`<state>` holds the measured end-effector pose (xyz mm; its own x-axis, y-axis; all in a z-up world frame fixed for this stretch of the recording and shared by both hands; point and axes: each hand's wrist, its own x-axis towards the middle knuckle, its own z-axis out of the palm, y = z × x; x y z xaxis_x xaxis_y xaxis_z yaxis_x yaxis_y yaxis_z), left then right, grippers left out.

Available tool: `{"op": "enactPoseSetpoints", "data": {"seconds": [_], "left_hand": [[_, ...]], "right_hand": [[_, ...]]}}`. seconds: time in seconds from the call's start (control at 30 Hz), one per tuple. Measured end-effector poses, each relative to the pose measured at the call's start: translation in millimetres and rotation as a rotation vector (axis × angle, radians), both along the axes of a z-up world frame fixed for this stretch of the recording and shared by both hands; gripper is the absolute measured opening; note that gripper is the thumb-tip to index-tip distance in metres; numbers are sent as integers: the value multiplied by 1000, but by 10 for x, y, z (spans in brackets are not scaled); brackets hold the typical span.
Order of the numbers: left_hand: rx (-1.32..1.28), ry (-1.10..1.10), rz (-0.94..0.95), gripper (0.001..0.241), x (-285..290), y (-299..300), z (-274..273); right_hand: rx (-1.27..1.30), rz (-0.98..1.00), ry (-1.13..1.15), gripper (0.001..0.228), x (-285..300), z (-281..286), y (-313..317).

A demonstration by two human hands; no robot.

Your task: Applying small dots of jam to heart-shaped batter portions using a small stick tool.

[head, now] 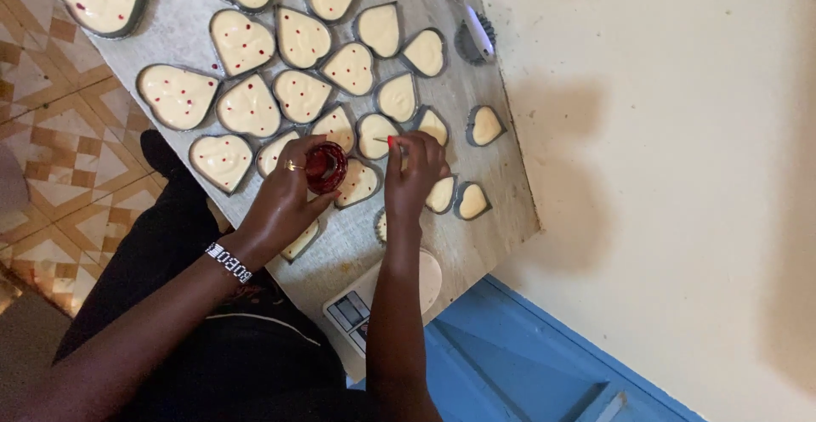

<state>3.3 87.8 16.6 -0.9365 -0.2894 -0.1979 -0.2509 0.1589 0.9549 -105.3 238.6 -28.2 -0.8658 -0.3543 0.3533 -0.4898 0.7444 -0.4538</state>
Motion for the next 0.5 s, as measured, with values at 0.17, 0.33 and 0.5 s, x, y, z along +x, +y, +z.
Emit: {"op": "enactPoseSetpoints", "data": {"seconds": [0.17, 0.33, 0.5], "left_hand": [[-38, -11, 10, 69, 28, -93, -6], [0, -7, 18, 69, 21, -99, 23], [-79, 24, -7, 70, 0, -105, -2]], "right_hand": [[-49, -6, -5, 5, -63, -125, 62], [57, -124, 54, 7, -164, -440, 209], [-9, -183, 29, 4, -31, -39, 89]]}}
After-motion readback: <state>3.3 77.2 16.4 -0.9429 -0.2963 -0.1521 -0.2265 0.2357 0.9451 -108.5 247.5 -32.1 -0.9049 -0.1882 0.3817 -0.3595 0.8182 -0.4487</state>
